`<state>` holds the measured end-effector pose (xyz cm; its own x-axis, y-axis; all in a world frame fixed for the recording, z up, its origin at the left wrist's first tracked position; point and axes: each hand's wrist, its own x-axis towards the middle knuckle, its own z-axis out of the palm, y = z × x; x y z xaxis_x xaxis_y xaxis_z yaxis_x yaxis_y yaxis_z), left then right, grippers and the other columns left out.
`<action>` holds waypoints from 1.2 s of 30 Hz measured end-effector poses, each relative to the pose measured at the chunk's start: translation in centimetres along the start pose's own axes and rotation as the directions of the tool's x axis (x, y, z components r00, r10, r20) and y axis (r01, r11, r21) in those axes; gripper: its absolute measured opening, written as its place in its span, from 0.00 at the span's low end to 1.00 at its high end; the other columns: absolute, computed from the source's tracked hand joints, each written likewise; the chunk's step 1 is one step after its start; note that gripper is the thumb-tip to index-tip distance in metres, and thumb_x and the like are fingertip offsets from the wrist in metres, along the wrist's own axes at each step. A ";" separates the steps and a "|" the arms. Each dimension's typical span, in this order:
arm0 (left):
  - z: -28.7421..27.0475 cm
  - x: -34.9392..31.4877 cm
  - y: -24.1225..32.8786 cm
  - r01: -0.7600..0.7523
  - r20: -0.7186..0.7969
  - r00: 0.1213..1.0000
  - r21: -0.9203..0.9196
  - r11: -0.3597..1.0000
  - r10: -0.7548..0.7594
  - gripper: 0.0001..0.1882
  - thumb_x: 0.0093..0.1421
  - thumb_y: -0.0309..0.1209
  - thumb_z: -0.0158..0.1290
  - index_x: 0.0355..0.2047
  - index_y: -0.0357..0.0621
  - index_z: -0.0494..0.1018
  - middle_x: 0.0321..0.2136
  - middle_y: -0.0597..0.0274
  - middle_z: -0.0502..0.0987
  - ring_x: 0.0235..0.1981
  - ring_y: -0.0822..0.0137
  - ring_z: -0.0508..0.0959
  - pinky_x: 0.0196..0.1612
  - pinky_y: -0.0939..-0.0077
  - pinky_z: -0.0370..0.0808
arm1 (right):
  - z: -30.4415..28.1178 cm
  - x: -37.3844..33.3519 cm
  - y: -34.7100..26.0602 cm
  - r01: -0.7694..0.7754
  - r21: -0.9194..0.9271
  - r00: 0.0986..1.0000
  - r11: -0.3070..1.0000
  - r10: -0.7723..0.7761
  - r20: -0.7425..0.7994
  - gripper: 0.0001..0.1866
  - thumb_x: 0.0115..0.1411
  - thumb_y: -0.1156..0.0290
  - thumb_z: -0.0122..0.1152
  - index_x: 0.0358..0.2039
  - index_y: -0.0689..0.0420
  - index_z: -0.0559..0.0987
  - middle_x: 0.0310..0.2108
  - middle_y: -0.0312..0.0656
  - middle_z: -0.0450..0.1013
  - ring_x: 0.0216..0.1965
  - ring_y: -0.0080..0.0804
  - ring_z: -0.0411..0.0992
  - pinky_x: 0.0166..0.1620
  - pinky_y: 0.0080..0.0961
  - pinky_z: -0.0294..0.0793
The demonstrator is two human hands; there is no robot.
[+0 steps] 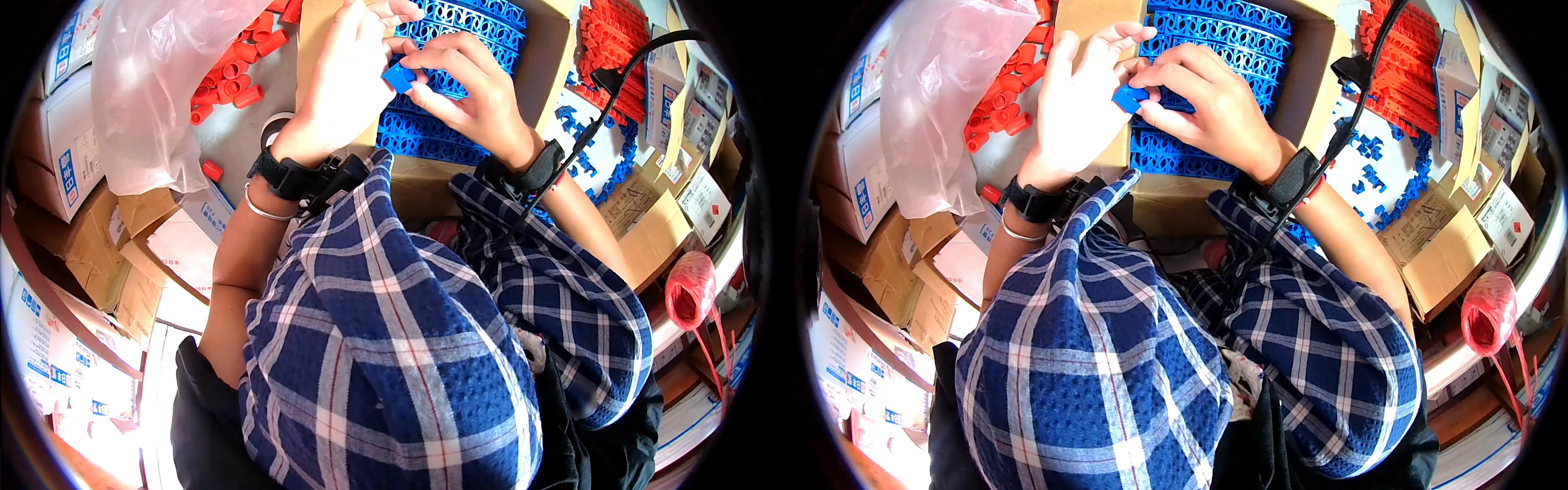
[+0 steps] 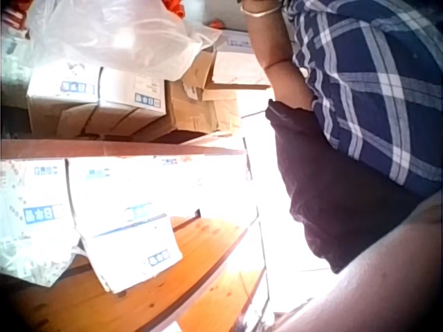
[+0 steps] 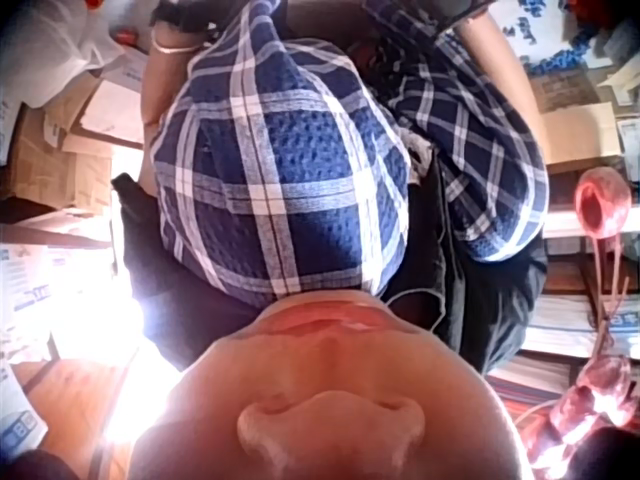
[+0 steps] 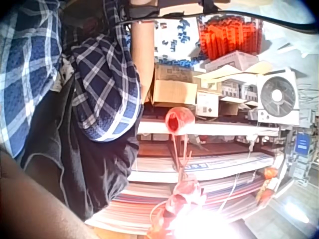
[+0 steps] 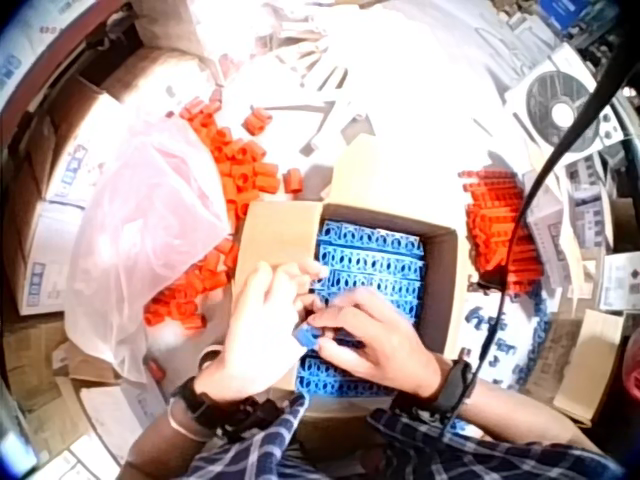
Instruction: The person snaps blue plastic components together by hand and places them into a cardboard box containing similar items.
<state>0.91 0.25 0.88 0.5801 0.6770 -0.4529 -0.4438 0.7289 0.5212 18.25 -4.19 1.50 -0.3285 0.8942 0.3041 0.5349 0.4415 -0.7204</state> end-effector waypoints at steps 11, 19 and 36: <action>0.2 -0.1 -1.6 -0.252 0.236 0.961 0.522 0.815 0.147 0.44 0.62 0.70 0.23 0.59 0.47 0.61 0.35 0.68 0.62 0.35 0.76 0.62 0.38 0.81 0.58 | 0.7 -1.1 -0.7 -0.280 0.026 0.958 0.960 0.278 0.066 0.16 0.55 0.58 0.67 0.27 0.57 0.74 0.25 0.41 0.68 0.29 0.39 0.69 0.34 0.34 0.69; -0.8 0.7 -1.4 -0.183 0.053 0.983 0.370 0.911 0.176 0.38 0.66 0.62 0.25 0.53 0.42 0.65 0.56 0.54 0.67 0.42 0.68 0.69 0.57 0.63 0.63 | 0.5 -1.5 -0.3 -0.295 0.034 0.955 0.955 0.294 0.050 0.08 0.53 0.70 0.64 0.29 0.59 0.76 0.27 0.42 0.71 0.32 0.41 0.71 0.38 0.32 0.72; -2.6 1.5 -0.6 -0.174 -0.080 0.962 0.550 0.817 0.259 0.32 0.69 0.55 0.27 0.45 0.41 0.70 0.44 0.59 0.76 0.37 0.74 0.71 0.44 0.77 0.69 | 2.1 -3.5 1.8 -0.385 -0.155 0.881 0.910 0.413 0.231 0.08 0.55 0.71 0.61 0.35 0.58 0.78 0.30 0.45 0.75 0.35 0.45 0.73 0.40 0.38 0.76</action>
<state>0.30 1.11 -2.01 0.3882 0.8488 -0.3588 -0.0878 0.4217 0.9025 18.73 -6.67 -2.14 -0.2485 0.9530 -0.1732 0.7339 0.0686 -0.6758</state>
